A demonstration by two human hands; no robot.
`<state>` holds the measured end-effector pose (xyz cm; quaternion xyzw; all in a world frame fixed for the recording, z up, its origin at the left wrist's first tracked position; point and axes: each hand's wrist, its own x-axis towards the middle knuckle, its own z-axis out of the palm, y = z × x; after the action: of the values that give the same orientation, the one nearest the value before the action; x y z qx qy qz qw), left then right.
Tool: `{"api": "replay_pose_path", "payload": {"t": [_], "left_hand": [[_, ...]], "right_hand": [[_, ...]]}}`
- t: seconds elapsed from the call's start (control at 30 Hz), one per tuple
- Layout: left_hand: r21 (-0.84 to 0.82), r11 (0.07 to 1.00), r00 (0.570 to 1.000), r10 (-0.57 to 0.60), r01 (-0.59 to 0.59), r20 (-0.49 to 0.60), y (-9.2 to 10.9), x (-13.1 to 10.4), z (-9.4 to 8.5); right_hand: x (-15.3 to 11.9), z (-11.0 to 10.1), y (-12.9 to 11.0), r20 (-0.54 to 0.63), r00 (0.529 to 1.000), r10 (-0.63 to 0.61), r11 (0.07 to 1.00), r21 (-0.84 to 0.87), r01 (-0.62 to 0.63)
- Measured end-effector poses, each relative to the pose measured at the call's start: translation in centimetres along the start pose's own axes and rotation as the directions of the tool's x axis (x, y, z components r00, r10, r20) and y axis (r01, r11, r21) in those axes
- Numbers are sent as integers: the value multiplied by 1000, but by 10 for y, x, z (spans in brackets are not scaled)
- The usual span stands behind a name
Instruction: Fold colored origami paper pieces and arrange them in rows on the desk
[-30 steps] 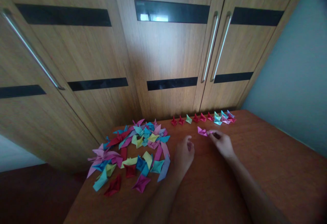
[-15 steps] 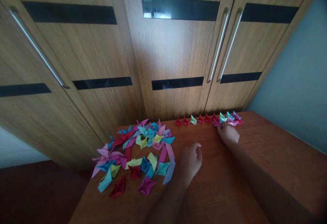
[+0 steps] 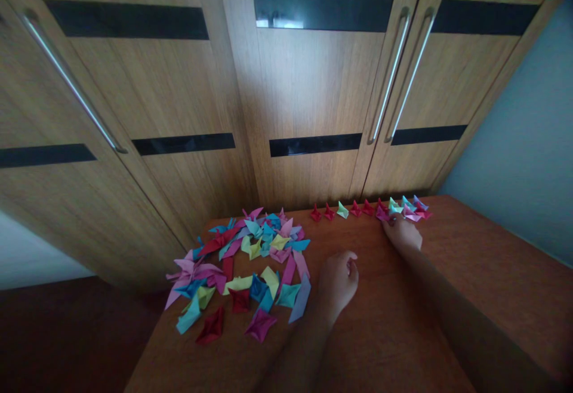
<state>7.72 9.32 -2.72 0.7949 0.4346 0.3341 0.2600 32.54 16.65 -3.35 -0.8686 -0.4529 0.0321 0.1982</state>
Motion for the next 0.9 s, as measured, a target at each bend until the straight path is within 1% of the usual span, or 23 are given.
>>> {"api": "replay_pose_path", "payload": {"t": [0.13,0.23,0.27,0.33,0.4,0.5,0.6,0.63,0.73,0.83,0.9], "left_hand": [[-55,998,1000,1,-1,-5,0,-1,0],[-108,994,1000,-11,9,-17,0,-2,1],[-122,992,1000,-16,13,-22,1,-3,0],[-137,991,1000,-14,10,-28,6,-5,-5],[-134,991,999,3,-8,-41,13,-9,-16],[-99,994,997,31,-38,-75,24,-17,-45],[39,999,996,12,-9,-86,25,-33,-84],[105,994,997,-7,15,-79,22,-39,-98],[281,959,999,-49,43,14,11,-61,-135],[385,915,989,-144,119,38,1,-83,-161],[454,874,977,-211,175,29,-1,-94,-170]], "right_hand": [[-13,1,7,-117,993,-1,989,146,18],[-34,4,5,-168,986,-12,968,246,54],[-42,6,3,-164,986,-44,958,273,88],[-60,9,-4,-133,979,-152,931,312,187],[-75,12,-11,-86,959,-271,904,320,284],[-90,12,-19,9,919,-394,882,285,376],[-93,8,-21,55,899,-435,875,260,408],[-93,7,-21,56,899,-433,876,261,406],[-92,4,-21,60,900,-432,871,286,399],[-92,3,-21,67,895,-441,862,308,402],[-92,3,-21,64,897,-436,865,304,399]]}}
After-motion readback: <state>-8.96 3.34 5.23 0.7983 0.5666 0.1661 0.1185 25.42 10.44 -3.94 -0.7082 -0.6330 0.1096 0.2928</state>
